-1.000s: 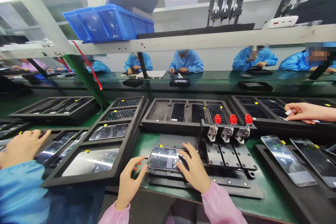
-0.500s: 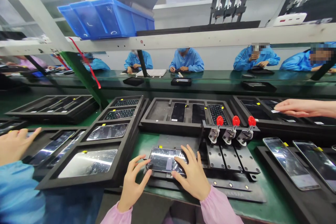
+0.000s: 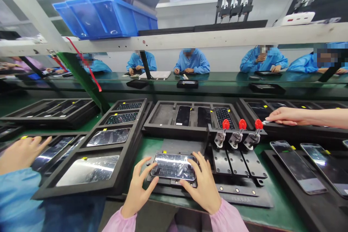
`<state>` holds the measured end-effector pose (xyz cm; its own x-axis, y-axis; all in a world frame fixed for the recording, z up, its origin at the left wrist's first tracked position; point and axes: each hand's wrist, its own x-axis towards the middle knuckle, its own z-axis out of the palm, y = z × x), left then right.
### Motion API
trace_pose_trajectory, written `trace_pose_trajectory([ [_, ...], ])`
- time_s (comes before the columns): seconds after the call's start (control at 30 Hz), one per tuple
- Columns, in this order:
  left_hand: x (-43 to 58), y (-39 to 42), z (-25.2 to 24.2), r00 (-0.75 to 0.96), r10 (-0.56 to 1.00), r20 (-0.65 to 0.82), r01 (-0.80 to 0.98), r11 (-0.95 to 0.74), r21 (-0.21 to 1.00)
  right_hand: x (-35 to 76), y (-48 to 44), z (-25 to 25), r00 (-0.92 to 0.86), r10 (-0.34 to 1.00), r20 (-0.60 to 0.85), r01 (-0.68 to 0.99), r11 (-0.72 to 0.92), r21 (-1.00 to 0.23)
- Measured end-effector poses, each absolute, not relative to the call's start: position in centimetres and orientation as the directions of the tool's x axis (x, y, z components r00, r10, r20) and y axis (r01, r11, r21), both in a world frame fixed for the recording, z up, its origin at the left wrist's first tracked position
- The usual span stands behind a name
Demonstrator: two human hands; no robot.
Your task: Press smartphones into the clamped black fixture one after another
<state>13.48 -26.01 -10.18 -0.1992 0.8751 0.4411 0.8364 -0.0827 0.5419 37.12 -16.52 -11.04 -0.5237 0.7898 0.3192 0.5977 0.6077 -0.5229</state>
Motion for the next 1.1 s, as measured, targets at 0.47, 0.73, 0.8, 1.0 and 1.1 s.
trace_pose_trajectory([
  [0.47,10.9,-17.0,-8.6,-0.055,0.969,0.239,0.624,-0.153,0.766,38.2,-17.7,-12.0,-0.342,0.878,0.335,0.59,0.479,-0.65],
  [0.73,10.3,-17.7,-8.7,0.029,0.969,0.247,0.553,-0.221,0.803,38.8,-19.4,-12.0,-0.242,0.803,0.545,0.522,0.581,-0.624],
  [0.8,10.1,-17.9,-8.9,0.05,0.969,0.242,0.531,-0.231,0.815,38.6,-19.6,-11.9,-0.212,0.786,0.581,0.516,0.595,-0.616],
  [1.0,9.6,-18.1,-9.5,0.028,0.972,0.233,0.482,-0.217,0.849,37.0,-19.2,-11.2,-0.178,0.778,0.602,0.598,0.572,-0.562],
  [1.1,9.5,-18.2,-9.7,0.008,0.973,0.229,0.472,-0.205,0.857,35.7,-19.3,-10.4,-0.193,0.747,0.636,0.582,0.609,-0.539],
])
